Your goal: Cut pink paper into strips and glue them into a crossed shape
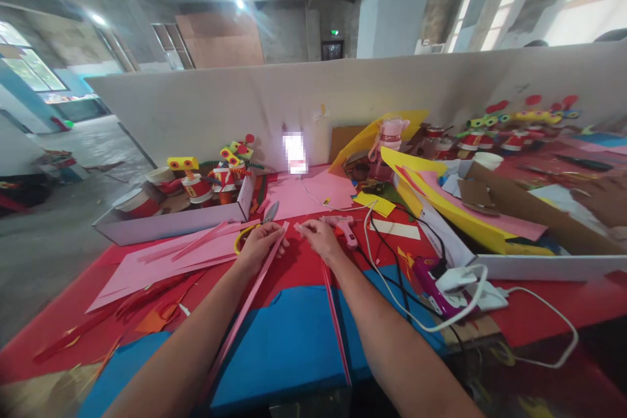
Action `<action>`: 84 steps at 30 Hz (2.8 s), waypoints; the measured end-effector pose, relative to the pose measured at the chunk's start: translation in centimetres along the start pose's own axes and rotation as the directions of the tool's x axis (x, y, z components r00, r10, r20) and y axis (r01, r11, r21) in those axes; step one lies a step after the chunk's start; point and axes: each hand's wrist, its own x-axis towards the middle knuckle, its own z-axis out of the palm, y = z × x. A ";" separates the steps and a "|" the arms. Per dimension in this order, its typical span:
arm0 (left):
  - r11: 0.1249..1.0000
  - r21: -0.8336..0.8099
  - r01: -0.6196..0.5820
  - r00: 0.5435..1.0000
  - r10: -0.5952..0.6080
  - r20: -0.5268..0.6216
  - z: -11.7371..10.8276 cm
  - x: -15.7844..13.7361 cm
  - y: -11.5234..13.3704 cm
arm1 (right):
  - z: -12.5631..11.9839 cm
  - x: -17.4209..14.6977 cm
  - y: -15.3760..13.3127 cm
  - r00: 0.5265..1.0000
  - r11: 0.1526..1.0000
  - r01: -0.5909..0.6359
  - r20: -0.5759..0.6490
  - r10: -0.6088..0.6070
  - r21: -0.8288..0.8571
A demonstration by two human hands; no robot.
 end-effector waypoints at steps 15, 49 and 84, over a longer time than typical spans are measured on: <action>0.996 0.079 0.038 0.999 -0.040 0.027 1.4 -0.5 0.3 | 0.4 -0.1 -0.6 0.997 1.000 -0.006 -0.079 0.005 -0.012; 0.995 0.093 0.046 0.995 -0.054 0.082 1.3 -0.9 0.7 | 0.7 -0.4 -0.7 0.996 0.990 -0.090 -0.001 0.091 0.107; 0.666 -0.655 -0.358 0.854 -0.050 -0.518 -4.6 1.0 4.3 | -1.1 0.4 -0.4 0.973 0.834 -0.117 -0.105 0.204 0.539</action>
